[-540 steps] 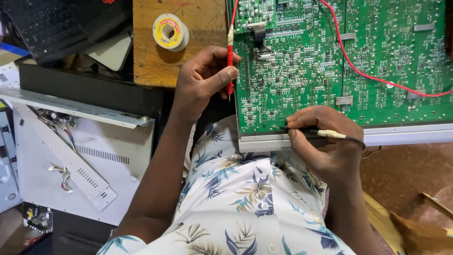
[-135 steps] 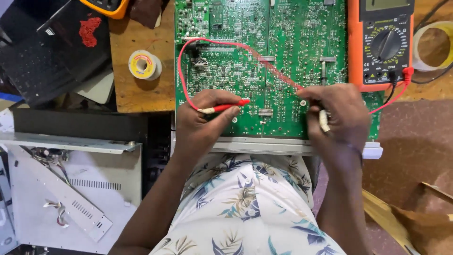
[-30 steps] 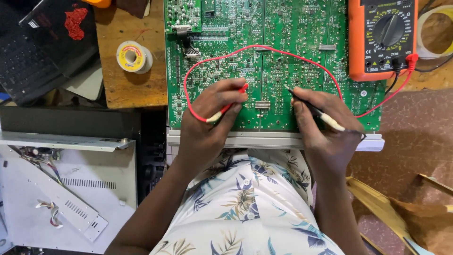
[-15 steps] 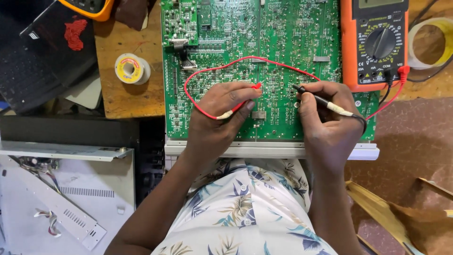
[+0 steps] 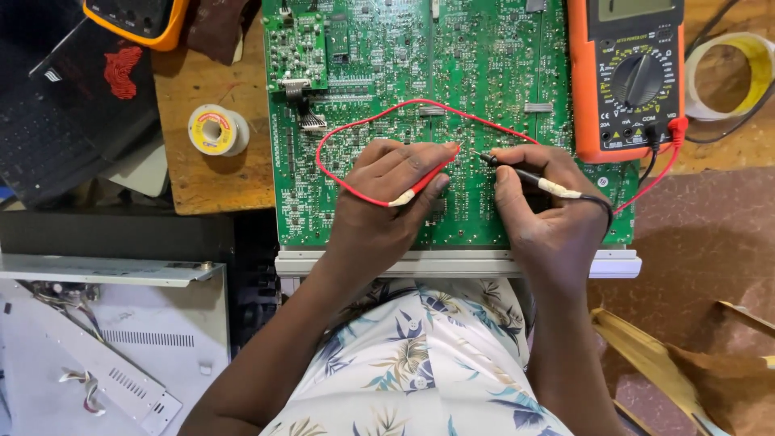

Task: Testing various components on a large green circuit board using a digital multimeter and probes.

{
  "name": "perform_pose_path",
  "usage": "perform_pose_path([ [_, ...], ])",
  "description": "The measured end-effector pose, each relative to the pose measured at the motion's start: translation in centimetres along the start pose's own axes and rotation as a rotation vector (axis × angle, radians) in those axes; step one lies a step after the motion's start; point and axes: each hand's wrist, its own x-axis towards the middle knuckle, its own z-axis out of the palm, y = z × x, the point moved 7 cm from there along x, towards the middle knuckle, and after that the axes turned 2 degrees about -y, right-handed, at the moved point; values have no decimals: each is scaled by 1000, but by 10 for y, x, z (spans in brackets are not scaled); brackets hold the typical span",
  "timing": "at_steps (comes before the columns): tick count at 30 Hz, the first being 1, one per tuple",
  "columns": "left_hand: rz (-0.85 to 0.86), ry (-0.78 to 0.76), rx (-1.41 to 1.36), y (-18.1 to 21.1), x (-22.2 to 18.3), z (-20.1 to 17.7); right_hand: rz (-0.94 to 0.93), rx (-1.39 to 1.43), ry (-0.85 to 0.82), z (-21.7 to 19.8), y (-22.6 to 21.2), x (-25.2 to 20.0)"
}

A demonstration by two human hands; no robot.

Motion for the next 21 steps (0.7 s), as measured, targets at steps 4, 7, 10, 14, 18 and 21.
perform_pose_path([
  [4, 4, 7, 15, -2, 6, 5, -38, 9, 8, 0, -3, 0],
  [7, 15, 14, 19, -2, 8, 6, -54, 15, 0, 0, -3, 1],
  [10, 12, 16, -20, -4, 8, 6, -56, -5, -2, 1, -2, 1],
  [14, -13, -8, 15, -8, 6, 8, -50, -7, 3, 1, -1, 1],
  [18, -12, -9, -3, -10, 6, 8, -38, 0, 2, 1, 0, 1],
  [21, -17, -17, 2, -10, 6, 9, -19, 14, 1, 1, 1, 1],
])
